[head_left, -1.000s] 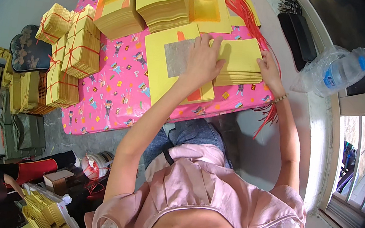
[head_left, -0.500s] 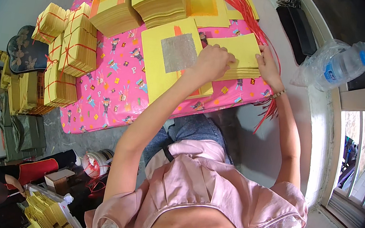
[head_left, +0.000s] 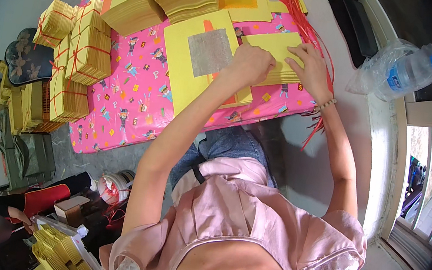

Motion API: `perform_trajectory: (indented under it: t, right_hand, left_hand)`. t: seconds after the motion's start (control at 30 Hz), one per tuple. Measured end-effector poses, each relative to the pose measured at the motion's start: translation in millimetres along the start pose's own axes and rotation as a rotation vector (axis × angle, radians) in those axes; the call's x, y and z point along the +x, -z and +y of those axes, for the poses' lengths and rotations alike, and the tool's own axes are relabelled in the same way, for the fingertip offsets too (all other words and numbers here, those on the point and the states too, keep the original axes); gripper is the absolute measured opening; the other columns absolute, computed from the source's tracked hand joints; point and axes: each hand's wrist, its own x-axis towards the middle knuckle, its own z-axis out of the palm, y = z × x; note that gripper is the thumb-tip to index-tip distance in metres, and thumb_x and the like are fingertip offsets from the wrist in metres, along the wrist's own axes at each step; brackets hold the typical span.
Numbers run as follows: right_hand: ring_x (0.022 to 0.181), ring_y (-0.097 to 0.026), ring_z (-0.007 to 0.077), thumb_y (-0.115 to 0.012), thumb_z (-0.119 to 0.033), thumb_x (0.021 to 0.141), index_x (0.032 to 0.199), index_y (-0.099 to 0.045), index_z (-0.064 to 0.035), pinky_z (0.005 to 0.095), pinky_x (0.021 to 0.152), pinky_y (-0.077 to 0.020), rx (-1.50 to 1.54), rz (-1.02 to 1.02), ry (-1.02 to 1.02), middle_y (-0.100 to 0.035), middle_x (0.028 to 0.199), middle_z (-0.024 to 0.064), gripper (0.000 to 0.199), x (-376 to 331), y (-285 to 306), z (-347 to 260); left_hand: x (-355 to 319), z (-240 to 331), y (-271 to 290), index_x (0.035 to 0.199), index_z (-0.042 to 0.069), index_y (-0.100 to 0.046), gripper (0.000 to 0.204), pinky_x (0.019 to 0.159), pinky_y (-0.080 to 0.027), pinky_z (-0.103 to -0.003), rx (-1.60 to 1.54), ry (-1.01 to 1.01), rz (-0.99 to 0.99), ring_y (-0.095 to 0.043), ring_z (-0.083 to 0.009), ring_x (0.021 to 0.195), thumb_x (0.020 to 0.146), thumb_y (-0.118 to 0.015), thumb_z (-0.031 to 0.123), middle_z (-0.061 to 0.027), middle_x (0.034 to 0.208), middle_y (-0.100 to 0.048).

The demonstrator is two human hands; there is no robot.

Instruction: Folding and tying stacks of yellow joss paper with red ribbons into bundles.

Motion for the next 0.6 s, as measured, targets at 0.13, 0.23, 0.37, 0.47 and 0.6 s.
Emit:
perform_trajectory:
  t: [0.13,0.23,0.37,0.47,0.6]
  right_hand:
    - [0.107,-0.057,0.0301,-0.068,-0.032,0.089,0.111,-0.072,-0.0118,0.0432,0.092,-0.0452,0.083,-0.039,-0.018,-0.062,0.111,0.0085,0.030,5,6,0]
    - [0.105,-0.058,0.0309,-0.067,-0.031,0.091,0.110,-0.072,-0.0109,0.0436,0.092,-0.0453,0.093,-0.033,-0.005,-0.063,0.109,0.0095,0.028,12,6,2]
    - [0.103,-0.059,0.0305,-0.065,-0.026,0.093,0.109,-0.071,-0.0088,0.0434,0.091,-0.0459,0.089,0.061,0.056,-0.064,0.106,0.0107,0.025,17,15,-6]
    - [0.102,-0.060,0.0296,-0.064,-0.023,0.094,0.106,-0.071,-0.0069,0.0422,0.090,-0.0463,0.164,0.148,0.124,-0.065,0.104,0.0102,0.021,26,33,-30]
    - [0.101,-0.060,0.0294,-0.065,-0.020,0.092,0.103,-0.069,-0.0057,0.0413,0.090,-0.0465,0.358,0.095,0.251,-0.065,0.103,0.0097,0.018,28,52,-71]
  left_hand:
    - [-9,-2,9,0.106,0.010,-0.075,0.023,0.078,-0.055,-0.045,-0.116,0.017,0.156,-0.069,-0.0333,0.085,0.087,-0.065,0.017,-0.0153,0.089,-0.072]
    - [-31,-14,20,0.107,0.006,-0.073,0.022,0.076,-0.053,-0.045,-0.276,-0.154,0.408,-0.068,-0.0346,0.085,0.087,-0.064,0.012,-0.0176,0.091,-0.071]
    - [-80,-20,43,0.107,0.006,-0.073,0.022,0.079,-0.050,-0.042,-0.345,-0.029,0.434,-0.065,-0.0335,0.086,0.087,-0.066,0.011,-0.0145,0.090,-0.069]
    - [-119,-24,51,0.111,0.006,-0.072,0.024,0.082,-0.051,-0.039,-0.377,0.073,0.457,-0.065,-0.0329,0.089,0.087,-0.068,0.009,-0.0152,0.095,-0.069]
    - [-159,-27,45,0.108,0.007,-0.073,0.029,0.080,-0.049,-0.041,-0.433,0.158,0.554,-0.062,-0.0314,0.088,0.081,-0.075,0.014,-0.0137,0.090,-0.066]
